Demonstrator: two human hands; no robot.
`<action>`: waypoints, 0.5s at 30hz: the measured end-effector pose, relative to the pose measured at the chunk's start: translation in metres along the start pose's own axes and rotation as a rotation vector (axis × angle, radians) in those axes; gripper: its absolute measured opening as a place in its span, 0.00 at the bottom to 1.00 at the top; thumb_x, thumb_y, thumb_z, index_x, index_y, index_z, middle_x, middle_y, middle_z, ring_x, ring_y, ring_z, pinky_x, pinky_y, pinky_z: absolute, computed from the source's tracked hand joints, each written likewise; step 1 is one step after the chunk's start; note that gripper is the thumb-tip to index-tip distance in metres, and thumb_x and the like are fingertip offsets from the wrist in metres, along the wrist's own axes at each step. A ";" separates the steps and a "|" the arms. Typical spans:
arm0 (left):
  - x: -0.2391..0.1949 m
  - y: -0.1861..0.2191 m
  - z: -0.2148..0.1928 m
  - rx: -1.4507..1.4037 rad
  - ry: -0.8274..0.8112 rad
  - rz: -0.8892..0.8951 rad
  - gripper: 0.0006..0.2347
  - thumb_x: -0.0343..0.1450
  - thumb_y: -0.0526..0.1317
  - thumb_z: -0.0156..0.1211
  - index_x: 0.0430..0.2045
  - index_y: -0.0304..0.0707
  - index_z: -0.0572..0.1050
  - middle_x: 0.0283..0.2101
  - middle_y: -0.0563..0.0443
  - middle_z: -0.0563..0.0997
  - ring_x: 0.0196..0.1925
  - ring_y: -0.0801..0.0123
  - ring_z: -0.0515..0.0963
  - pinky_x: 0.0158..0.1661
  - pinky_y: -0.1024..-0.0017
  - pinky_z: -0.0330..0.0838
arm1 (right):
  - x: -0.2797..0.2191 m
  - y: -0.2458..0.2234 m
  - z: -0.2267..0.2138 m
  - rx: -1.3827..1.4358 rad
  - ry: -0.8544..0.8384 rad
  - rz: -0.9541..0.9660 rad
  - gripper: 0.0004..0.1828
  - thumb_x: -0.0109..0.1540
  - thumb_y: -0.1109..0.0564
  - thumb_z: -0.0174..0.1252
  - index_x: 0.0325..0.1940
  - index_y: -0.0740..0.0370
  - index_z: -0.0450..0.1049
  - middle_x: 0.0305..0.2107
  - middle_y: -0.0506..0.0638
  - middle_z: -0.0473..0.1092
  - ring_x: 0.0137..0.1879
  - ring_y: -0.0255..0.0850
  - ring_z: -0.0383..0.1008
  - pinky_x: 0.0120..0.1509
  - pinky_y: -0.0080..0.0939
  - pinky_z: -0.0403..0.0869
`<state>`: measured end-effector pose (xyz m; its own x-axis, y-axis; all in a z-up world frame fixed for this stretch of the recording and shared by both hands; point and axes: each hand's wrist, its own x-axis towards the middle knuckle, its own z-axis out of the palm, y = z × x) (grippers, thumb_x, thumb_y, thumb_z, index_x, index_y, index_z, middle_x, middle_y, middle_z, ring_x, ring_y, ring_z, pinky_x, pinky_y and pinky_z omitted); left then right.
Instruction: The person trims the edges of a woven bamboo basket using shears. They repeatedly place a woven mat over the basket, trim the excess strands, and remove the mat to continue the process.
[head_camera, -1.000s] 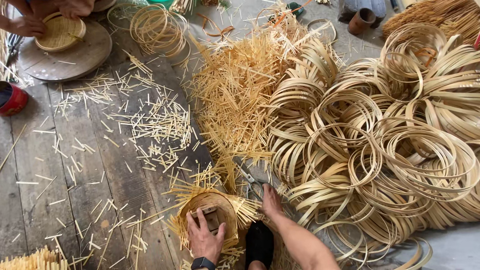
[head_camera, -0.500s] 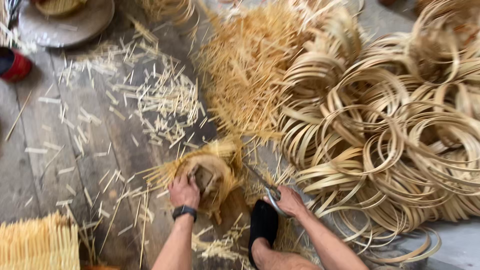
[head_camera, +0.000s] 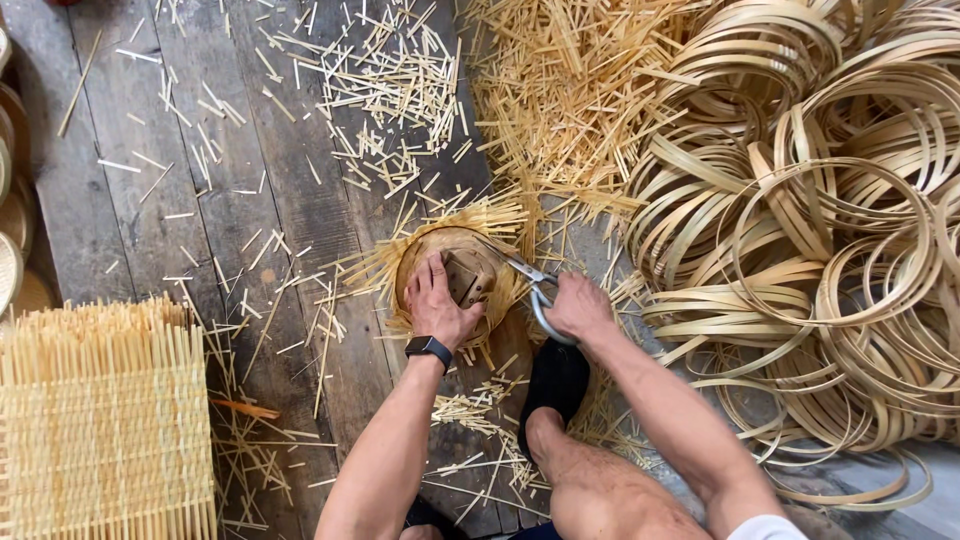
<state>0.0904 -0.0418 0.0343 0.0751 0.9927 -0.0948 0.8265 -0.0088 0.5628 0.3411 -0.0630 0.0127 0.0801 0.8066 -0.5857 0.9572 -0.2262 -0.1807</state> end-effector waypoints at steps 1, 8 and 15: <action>0.003 -0.002 -0.001 -0.007 -0.006 0.003 0.50 0.50 0.46 0.80 0.67 0.34 0.55 0.65 0.36 0.63 0.66 0.41 0.63 0.65 0.50 0.58 | 0.003 0.006 -0.002 -0.010 0.023 -0.020 0.34 0.62 0.34 0.56 0.49 0.71 0.72 0.44 0.65 0.71 0.50 0.58 0.76 0.57 0.58 0.75; -0.002 -0.009 -0.003 -0.044 -0.048 0.141 0.48 0.48 0.43 0.79 0.66 0.36 0.58 0.62 0.38 0.68 0.64 0.41 0.66 0.64 0.49 0.59 | 0.015 0.042 0.016 -0.203 0.294 -0.195 0.29 0.60 0.36 0.55 0.43 0.68 0.74 0.34 0.60 0.71 0.37 0.52 0.75 0.47 0.56 0.78; -0.002 -0.007 -0.013 -0.053 -0.152 0.186 0.46 0.48 0.41 0.77 0.64 0.41 0.60 0.60 0.43 0.69 0.64 0.44 0.67 0.65 0.50 0.58 | 0.036 0.047 0.033 -0.237 0.202 -0.155 0.22 0.65 0.43 0.52 0.48 0.65 0.71 0.41 0.60 0.70 0.41 0.48 0.75 0.42 0.50 0.79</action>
<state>0.0767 -0.0421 0.0412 0.3097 0.9449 -0.1059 0.7605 -0.1793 0.6241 0.3800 -0.0627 -0.0426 -0.0408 0.9185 -0.3934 0.9983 0.0215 -0.0533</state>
